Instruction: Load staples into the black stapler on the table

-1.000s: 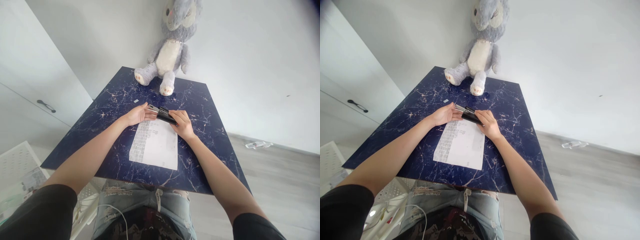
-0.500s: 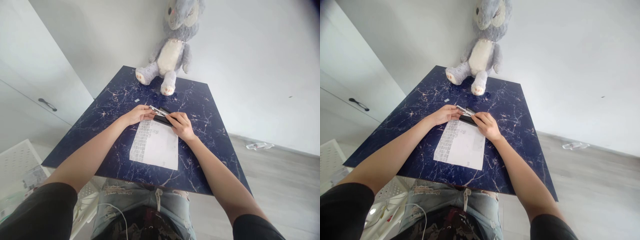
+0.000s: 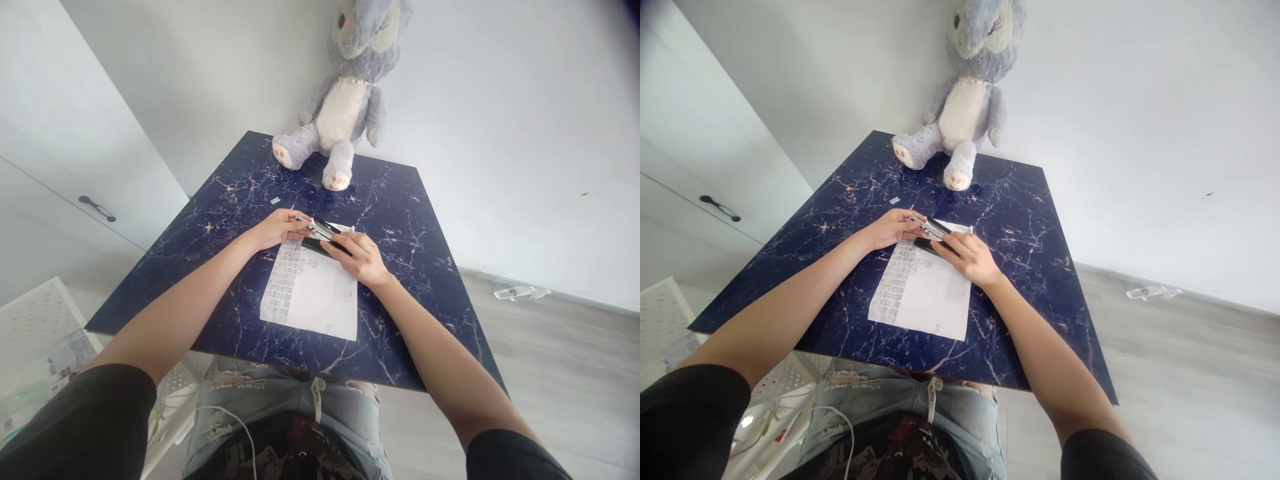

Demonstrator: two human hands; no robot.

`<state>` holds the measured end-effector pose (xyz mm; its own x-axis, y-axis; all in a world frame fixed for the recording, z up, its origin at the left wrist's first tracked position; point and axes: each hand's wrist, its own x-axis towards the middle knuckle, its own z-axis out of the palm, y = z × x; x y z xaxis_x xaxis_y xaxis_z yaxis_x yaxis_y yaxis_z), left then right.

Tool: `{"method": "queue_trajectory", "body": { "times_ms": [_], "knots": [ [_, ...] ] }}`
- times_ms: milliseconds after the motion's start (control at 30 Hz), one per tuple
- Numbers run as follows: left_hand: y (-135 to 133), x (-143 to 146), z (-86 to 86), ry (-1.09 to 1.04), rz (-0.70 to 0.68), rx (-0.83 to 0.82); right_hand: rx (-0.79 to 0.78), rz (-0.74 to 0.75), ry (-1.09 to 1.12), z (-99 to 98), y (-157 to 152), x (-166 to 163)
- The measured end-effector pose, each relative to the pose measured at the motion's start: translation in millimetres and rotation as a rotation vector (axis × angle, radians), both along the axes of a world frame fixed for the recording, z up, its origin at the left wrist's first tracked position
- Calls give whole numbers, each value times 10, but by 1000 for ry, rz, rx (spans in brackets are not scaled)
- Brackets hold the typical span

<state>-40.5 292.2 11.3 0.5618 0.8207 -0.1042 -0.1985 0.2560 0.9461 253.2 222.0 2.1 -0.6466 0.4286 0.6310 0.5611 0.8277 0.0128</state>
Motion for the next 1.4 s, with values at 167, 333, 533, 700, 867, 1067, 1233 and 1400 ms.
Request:
{"method": "queue_trajectory", "body": {
  "times_ms": [167,333,533,700,867,1067,1233,1400],
  "knots": [
    [-5,0,2,10,-6,27,-15,-22,-13,15,-16,-6],
    [-16,-3,22,23,-5,19,18,-33,-20,23,-22,-21],
    [-26,17,16,0,-14,43,111,-97,55,43,6,-53],
    [-15,28,41,-57,158,54,32,-258,307,97,52,-79],
    [33,-14,89,-159,420,178,-257,-232,499,107,100,-58],
    [17,-33,99,-190,402,266,-406,-148,452,108,113,-30],
    [-51,-5,87,-118,309,381,-436,-71,350,101,137,-41],
    [-111,5,134,12,290,406,-254,-66,288,109,72,-125]
  ]
}}
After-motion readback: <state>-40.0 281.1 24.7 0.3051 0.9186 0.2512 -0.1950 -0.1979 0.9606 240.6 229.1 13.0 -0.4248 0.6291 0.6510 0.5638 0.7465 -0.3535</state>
